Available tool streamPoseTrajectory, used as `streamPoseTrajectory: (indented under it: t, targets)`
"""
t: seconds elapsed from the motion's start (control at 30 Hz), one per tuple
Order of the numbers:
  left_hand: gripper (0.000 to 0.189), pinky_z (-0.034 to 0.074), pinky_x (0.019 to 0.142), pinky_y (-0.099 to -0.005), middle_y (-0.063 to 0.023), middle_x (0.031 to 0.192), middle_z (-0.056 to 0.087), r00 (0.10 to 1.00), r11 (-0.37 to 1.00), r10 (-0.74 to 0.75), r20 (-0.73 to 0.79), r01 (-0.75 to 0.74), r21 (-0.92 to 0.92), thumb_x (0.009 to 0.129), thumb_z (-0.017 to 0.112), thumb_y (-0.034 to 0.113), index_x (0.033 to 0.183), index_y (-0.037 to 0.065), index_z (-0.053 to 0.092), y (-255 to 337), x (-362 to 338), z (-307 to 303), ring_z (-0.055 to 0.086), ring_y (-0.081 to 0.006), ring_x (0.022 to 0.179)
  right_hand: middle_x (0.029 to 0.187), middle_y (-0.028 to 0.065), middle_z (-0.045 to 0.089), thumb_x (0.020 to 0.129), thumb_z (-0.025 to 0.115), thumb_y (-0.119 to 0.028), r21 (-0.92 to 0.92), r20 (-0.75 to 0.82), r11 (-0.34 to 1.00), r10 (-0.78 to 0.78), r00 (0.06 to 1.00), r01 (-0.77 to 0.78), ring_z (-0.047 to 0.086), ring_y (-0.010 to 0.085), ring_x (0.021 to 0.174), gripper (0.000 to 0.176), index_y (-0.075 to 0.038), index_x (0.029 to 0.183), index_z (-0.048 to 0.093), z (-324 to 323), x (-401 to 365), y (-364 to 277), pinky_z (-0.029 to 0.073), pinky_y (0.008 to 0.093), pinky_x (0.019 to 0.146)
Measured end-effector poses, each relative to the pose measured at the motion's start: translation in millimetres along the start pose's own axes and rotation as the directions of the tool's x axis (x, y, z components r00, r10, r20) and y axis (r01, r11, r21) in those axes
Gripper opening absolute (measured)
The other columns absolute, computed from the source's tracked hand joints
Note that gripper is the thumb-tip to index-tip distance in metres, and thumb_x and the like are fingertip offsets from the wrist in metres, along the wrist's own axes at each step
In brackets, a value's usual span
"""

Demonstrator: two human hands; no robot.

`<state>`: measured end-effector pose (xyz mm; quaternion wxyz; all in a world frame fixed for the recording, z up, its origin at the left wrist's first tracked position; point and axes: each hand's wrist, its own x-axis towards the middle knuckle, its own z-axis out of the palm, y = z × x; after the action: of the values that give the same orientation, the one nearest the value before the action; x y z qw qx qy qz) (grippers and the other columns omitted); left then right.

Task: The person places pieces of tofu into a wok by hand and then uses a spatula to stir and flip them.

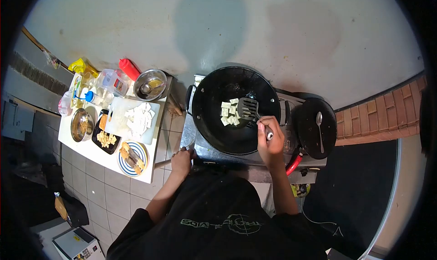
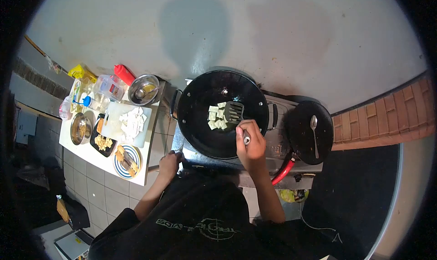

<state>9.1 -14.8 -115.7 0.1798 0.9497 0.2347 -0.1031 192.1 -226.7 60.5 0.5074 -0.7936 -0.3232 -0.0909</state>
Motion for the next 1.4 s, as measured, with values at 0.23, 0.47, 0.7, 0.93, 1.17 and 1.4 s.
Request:
streamPoseTrajectory:
  t: [0.23, 0.47, 0.7, 0.93, 1.17, 1.4]
  targets:
    - [0.017, 0.055, 0.074, -0.0480, -0.0128, 0.094, 0.067, 1.000, 1.000, -0.018, -0.020, 0.018, -0.020, 0.089, 0.063, 0.028, 0.098, 0.014, 0.069, 2, -2, 2, 0.070, -0.0334, 0.083, 0.087, 0.0135, 0.057, 0.090, 0.056, 0.007, 0.028, 0.016, 0.999, -0.025, 1.000, 0.025, 0.055, 0.0232, 0.071, 0.007, 0.002, 0.091, 0.052, 2, 2, 14, 0.046, 0.0287, 0.068]
    - [0.012, 0.054, 0.073, -0.0480, -0.0106, 0.094, 0.066, 0.996, 0.997, -0.075, -0.052, 0.075, -0.006, 0.088, 0.061, 0.019, 0.092, 0.017, 0.072, 5, -3, 5, 0.069, -0.0331, 0.083, 0.084, 0.0134, 0.056, 0.091, 0.058, 0.004, -0.006, -0.023, 1.000, -0.015, 1.000, 0.015, 0.057, 0.0245, 0.071, 0.007, 0.002, 0.088, 0.052, 10, 9, 25, 0.046, 0.0302, 0.067]
    - [0.014, 0.055, 0.074, -0.0476, -0.0125, 0.095, 0.066, 0.999, 0.999, -0.053, 0.000, 0.053, -0.008, 0.092, 0.058, 0.024, 0.095, 0.017, 0.070, 11, -5, -11, 0.069, -0.0323, 0.086, 0.084, 0.0142, 0.057, 0.092, 0.058, 0.004, 0.067, -0.082, 0.997, 0.029, 0.996, -0.024, 0.057, 0.0261, 0.071, 0.006, 0.002, 0.089, 0.052, 12, 5, 31, 0.047, 0.0312, 0.067]
    - [0.014, 0.054, 0.073, -0.0478, -0.0131, 0.093, 0.065, 0.999, 0.999, 0.008, 0.033, -0.007, -0.033, 0.091, 0.059, 0.023, 0.095, 0.017, 0.071, 4, -1, -10, 0.068, -0.0344, 0.085, 0.086, 0.0144, 0.058, 0.092, 0.057, 0.003, 0.033, -0.123, 0.999, -0.010, 0.992, 0.014, 0.059, 0.0266, 0.074, 0.005, 0.002, 0.093, 0.052, 4, 3, 21, 0.048, 0.0305, 0.069]
    - [0.015, 0.054, 0.075, -0.0474, -0.0123, 0.093, 0.066, 0.999, 0.999, 0.019, 0.034, -0.018, -0.045, 0.090, 0.062, 0.027, 0.093, 0.017, 0.071, 4, 0, -14, 0.068, -0.0327, 0.085, 0.086, 0.0154, 0.059, 0.092, 0.060, -0.002, -0.070, -0.115, 0.997, 0.017, 0.993, -0.025, 0.059, 0.0305, 0.076, 0.006, 0.001, 0.092, 0.055, -13, 16, 24, 0.048, 0.0339, 0.070]
    - [0.016, 0.054, 0.075, -0.0471, -0.0115, 0.093, 0.067, 0.999, 0.996, 0.037, 0.017, -0.036, -0.078, 0.089, 0.064, 0.031, 0.093, 0.018, 0.072, -2, 0, -7, 0.069, -0.0325, 0.085, 0.077, 0.0179, 0.058, 0.095, 0.059, -0.010, -0.256, 0.012, 0.961, 0.110, 0.994, -0.103, 0.059, 0.0364, 0.067, 0.012, 0.001, 0.092, 0.056, -30, 44, 12, 0.046, 0.0390, 0.062]
